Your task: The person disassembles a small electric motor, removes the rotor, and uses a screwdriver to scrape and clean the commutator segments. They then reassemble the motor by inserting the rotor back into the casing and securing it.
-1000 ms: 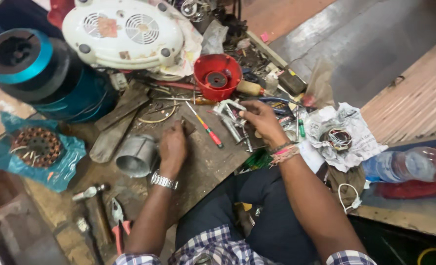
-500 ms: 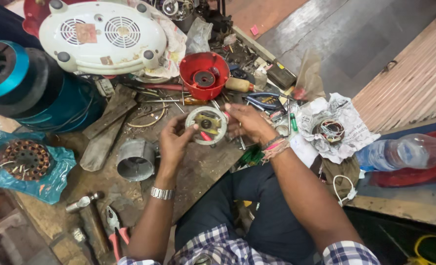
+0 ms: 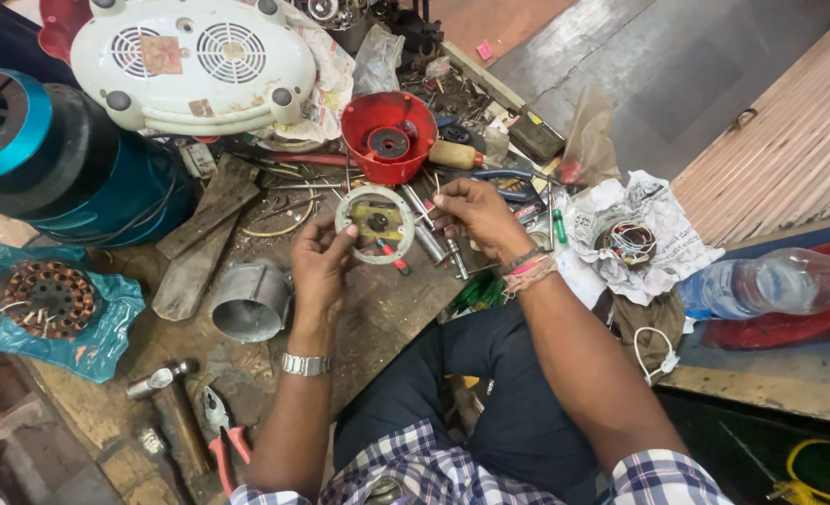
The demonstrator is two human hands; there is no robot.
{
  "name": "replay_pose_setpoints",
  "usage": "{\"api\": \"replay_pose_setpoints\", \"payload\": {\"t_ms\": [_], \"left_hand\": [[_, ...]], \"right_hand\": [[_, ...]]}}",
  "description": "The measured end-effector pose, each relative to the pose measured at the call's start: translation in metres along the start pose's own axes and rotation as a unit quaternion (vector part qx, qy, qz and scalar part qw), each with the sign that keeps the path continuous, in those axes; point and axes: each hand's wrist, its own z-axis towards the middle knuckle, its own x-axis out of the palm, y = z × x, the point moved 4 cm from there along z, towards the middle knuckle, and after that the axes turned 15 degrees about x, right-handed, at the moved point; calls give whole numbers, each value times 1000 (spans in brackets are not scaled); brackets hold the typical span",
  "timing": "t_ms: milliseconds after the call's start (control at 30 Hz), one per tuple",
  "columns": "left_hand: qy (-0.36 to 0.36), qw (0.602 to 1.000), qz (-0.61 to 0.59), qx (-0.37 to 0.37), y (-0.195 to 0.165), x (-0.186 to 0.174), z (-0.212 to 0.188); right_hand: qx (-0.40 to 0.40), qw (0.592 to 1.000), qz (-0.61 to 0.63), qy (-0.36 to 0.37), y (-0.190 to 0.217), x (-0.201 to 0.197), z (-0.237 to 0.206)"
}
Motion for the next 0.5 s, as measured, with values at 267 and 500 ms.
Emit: {"api": "replay_pose_setpoints", "payload": {"t_ms": [267,500], "left_hand": [[25,999,-44,12,12,33,-17],[-26,999,-10,28,2,35,-9]], "right_hand": [[-116,992,-55,-19,-45,2,50],[-55,996,-8,-73,-8,-4,18]]}}
